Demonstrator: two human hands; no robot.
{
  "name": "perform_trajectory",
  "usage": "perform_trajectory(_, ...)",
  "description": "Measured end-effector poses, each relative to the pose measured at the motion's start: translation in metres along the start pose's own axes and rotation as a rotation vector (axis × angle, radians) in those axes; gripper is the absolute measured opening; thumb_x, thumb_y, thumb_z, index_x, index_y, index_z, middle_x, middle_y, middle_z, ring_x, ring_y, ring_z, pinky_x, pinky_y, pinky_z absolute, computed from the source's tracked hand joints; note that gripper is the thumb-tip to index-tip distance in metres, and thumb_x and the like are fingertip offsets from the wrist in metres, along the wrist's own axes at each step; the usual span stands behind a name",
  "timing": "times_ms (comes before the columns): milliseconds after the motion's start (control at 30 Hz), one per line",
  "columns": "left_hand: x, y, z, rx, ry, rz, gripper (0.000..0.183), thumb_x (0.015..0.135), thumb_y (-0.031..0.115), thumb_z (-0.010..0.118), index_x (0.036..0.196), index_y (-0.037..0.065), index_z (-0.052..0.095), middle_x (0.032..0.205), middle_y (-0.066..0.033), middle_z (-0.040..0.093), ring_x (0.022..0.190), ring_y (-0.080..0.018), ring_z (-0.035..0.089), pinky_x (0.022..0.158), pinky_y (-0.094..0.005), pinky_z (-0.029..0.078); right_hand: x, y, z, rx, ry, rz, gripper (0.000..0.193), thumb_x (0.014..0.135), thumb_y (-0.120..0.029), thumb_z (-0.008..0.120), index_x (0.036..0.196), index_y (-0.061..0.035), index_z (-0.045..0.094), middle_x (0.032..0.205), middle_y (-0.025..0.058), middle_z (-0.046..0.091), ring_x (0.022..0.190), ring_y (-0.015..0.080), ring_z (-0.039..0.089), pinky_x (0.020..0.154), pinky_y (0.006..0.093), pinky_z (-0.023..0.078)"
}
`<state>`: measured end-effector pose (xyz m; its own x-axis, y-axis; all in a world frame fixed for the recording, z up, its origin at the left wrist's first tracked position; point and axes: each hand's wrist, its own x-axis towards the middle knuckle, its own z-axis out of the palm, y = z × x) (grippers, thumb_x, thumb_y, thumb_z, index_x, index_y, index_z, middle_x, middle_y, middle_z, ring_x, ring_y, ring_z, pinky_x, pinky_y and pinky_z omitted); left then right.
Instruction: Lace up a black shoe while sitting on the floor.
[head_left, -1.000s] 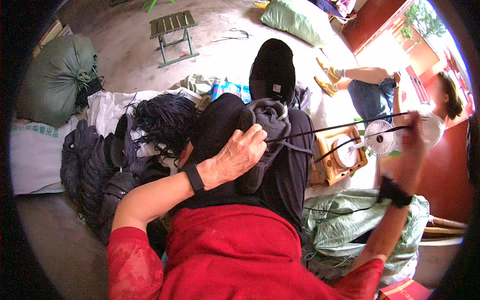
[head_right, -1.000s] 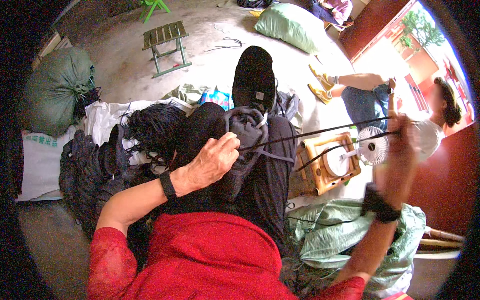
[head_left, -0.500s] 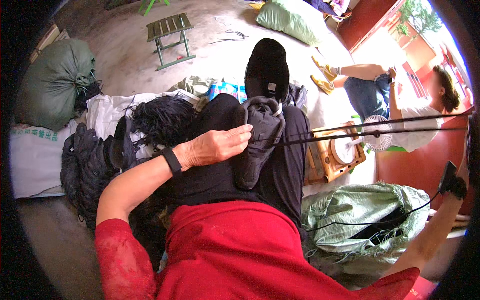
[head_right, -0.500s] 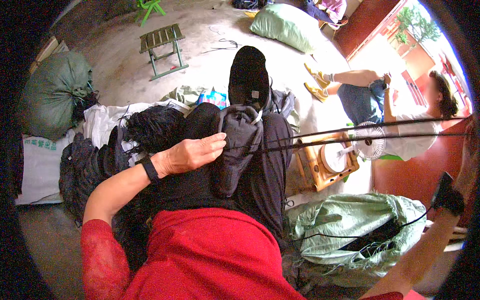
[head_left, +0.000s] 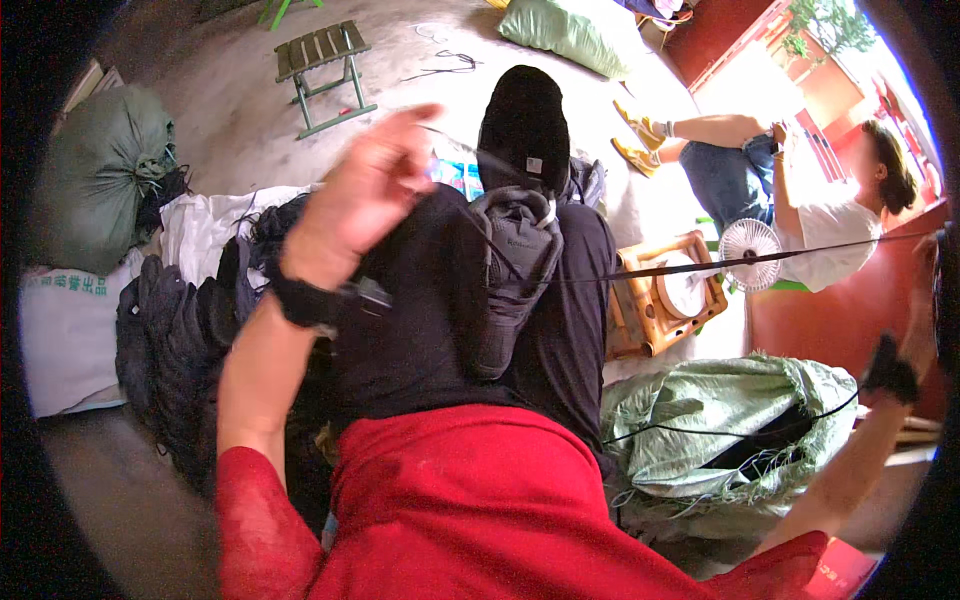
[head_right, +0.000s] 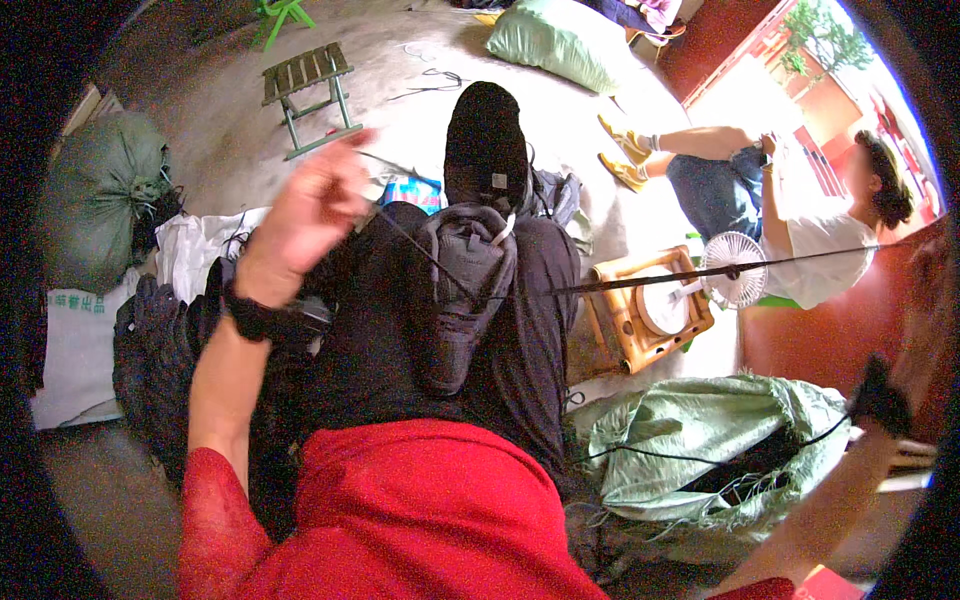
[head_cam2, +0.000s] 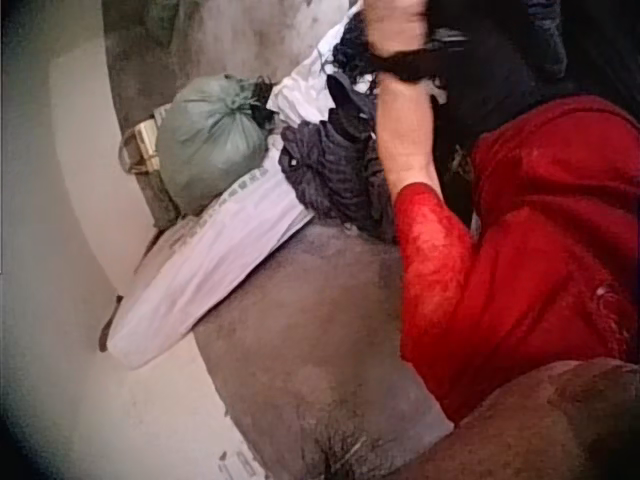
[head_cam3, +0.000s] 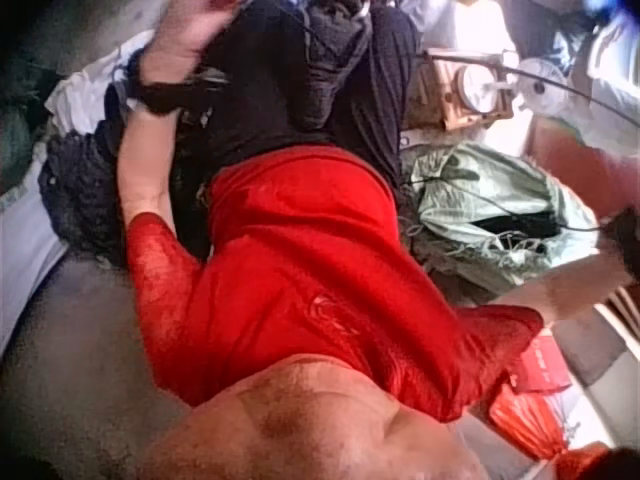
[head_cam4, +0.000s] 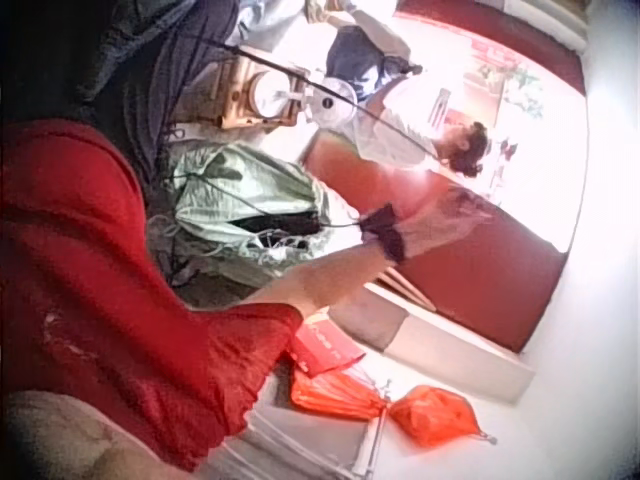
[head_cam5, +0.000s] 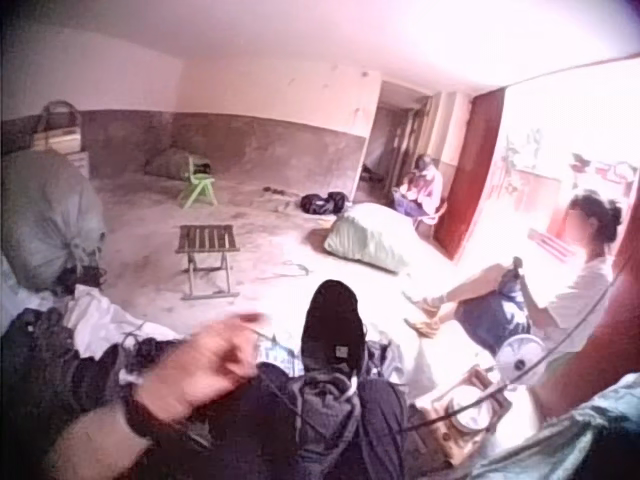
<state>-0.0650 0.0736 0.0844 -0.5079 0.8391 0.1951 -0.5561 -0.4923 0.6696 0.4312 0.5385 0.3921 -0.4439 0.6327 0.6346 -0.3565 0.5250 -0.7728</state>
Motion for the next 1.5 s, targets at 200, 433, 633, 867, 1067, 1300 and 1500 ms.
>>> perform_trajectory(200,-0.059,0.126,-0.184,-0.190,0.587,0.206,0.027,0.093,0.004,0.054,0.119,-0.001,0.053,0.083,-0.0039,0.057,0.072,-0.0115,0.054,0.059,-0.0224,0.042,-0.153,0.230,-0.165,0.166,0.325,0.660,0.023,0.095,-0.014,0.049,0.113,-0.0024,0.059,0.085,0.0025,0.054,0.077,0.0098,0.051,0.068,0.0191,0.044)
perform_trajectory(433,-0.139,0.227,-0.321,0.029,0.813,0.230,0.026,0.093,0.010,0.054,0.117,0.000,0.057,0.081,-0.0042,0.058,0.074,-0.0161,0.057,0.065,-0.0299,0.046,-0.283,0.308,0.167,-0.258,0.023,0.547,0.029,0.095,-0.035,0.055,0.110,-0.0110,0.062,0.076,-0.0016,0.062,0.052,0.0015,0.037,0.046,0.0202,0.029)
perform_trajectory(633,-0.213,0.306,-0.352,0.300,0.868,0.440,0.021,0.098,0.011,0.046,0.110,-0.002,0.057,0.090,-0.0076,0.061,0.074,-0.0175,0.055,0.068,-0.0300,0.046,-0.302,0.228,0.345,-0.316,-0.476,0.571,0.015,0.093,-0.015,0.060,0.091,-0.0006,0.064,0.073,0.0081,0.068,0.054,0.0109,0.059,0.051,0.0249,0.048)
perform_trajectory(867,-0.181,0.165,-0.243,0.808,0.931,0.198,0.024,0.096,0.022,0.052,0.115,0.007,0.054,0.088,-0.0027,0.064,0.056,-0.0017,0.039,0.045,-0.0157,0.030,-0.313,0.224,0.359,-0.491,-0.516,0.496,0.017,0.089,-0.019,0.061,0.088,-0.0030,0.065,0.067,0.0101,0.068,0.059,0.0226,0.067,0.058,0.0335,0.051)
perform_trajectory(1067,-0.082,-0.047,-0.061,1.134,0.328,0.154,0.021,0.093,0.016,0.050,0.095,-0.001,0.063,0.089,-0.0057,0.068,0.085,-0.0158,0.065,0.077,-0.0298,0.050,-0.313,0.226,0.358,-0.651,-0.634,0.383,0.017,0.088,-0.024,0.061,0.087,-0.0071,0.065,0.067,0.0130,0.066,0.068,0.0343,0.066,0.064,0.0418,0.051)
perform_trajectory(1300,-0.069,-0.102,0.011,1.519,0.040,0.153,0.011,0.090,0.008,0.057,0.098,0.002,0.059,0.081,-0.0107,0.068,0.075,-0.0202,0.068,0.068,-0.0318,0.052,-0.330,0.224,0.384,-1.007,-0.597,-0.051,0.014,0.088,-0.015,0.057,0.082,-0.0077,0.046,0.070,0.0148,0.058,0.055,0.0367,0.059,0.049,0.0479,0.045)
perform_trajectory(1500,-0.077,-0.098,0.007,1.230,0.222,0.056,0.010,0.090,0.009,0.057,0.097,0.003,0.059,0.073,-0.0140,0.067,0.066,-0.0250,0.069,0.058,-0.0324,0.053,-0.302,0.226,0.375,-0.470,-0.681,0.647,0.019,0.089,-0.020,0.061,0.083,-0.0017,0.062,0.065,0.0168,0.064,0.059,0.0344,0.065,0.055,0.0407,0.051)
